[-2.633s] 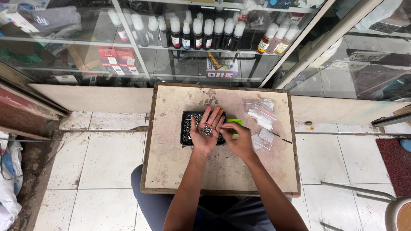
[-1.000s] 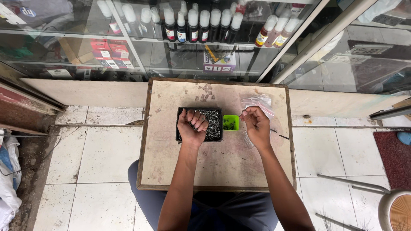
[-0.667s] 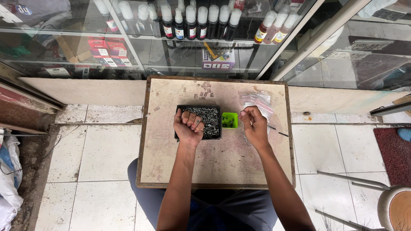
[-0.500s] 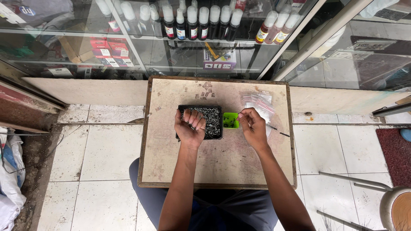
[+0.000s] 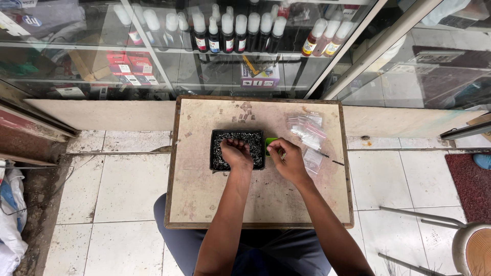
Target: The person sits at a table and sorts small metal screws from a black tray into a green container using their hands. They pick up individual screws and place them into the container, occasionally adjusting the tray.
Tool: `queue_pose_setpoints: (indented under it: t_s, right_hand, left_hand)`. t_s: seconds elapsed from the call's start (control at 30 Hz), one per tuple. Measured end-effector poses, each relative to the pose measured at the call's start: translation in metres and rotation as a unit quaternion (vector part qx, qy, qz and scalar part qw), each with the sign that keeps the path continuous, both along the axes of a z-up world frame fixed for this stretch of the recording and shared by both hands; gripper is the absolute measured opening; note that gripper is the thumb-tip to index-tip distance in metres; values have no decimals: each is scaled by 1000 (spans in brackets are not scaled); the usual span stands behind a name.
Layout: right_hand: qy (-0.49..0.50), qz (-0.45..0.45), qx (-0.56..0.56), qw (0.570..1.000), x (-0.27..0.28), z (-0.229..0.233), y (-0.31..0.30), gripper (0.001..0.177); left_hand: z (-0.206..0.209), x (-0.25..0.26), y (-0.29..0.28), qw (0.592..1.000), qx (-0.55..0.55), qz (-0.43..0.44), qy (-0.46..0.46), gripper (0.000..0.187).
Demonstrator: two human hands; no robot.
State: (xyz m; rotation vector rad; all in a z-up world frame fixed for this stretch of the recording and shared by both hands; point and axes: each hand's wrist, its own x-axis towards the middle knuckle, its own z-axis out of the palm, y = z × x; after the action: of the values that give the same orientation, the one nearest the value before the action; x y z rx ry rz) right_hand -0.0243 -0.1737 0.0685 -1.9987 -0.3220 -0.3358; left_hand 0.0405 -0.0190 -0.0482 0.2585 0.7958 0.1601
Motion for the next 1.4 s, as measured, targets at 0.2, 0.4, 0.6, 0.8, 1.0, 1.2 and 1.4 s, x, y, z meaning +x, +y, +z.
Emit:
queue_pose_setpoints:
  t_s: [0.2,0.4,0.6,0.8,1.0,1.2,1.4]
  right_hand:
    - [-4,-4,0,1000,0,3,-2,3]
    - [12,6,51,999,0,8,-8,3]
    - [-20,28,61,998,-6,42,13,4]
    - [-80,86,-23,993,-4,94,52,20]
    - [-104,95,-89,986,9,97,48,22]
    - [-103,118,-181,971,17,85,47,30]
    - [-106,90,-213,967,20,68,51,24]
  left_hand:
    - [74,-10,-1,984,-149,12,-102,45]
    - [112,-33,7,955,-190,-6,-229,56]
    - [115,-41,8,939,-186,-18,-288,60]
    - [121,-49,4,942,-155,-53,-294,65]
    - [93,-45,2,944,-142,-73,-289,64]
    - [88,-43,7,954,-107,-112,-256,66]
    - [87,-42,15,957,-101,-128,-240,67]
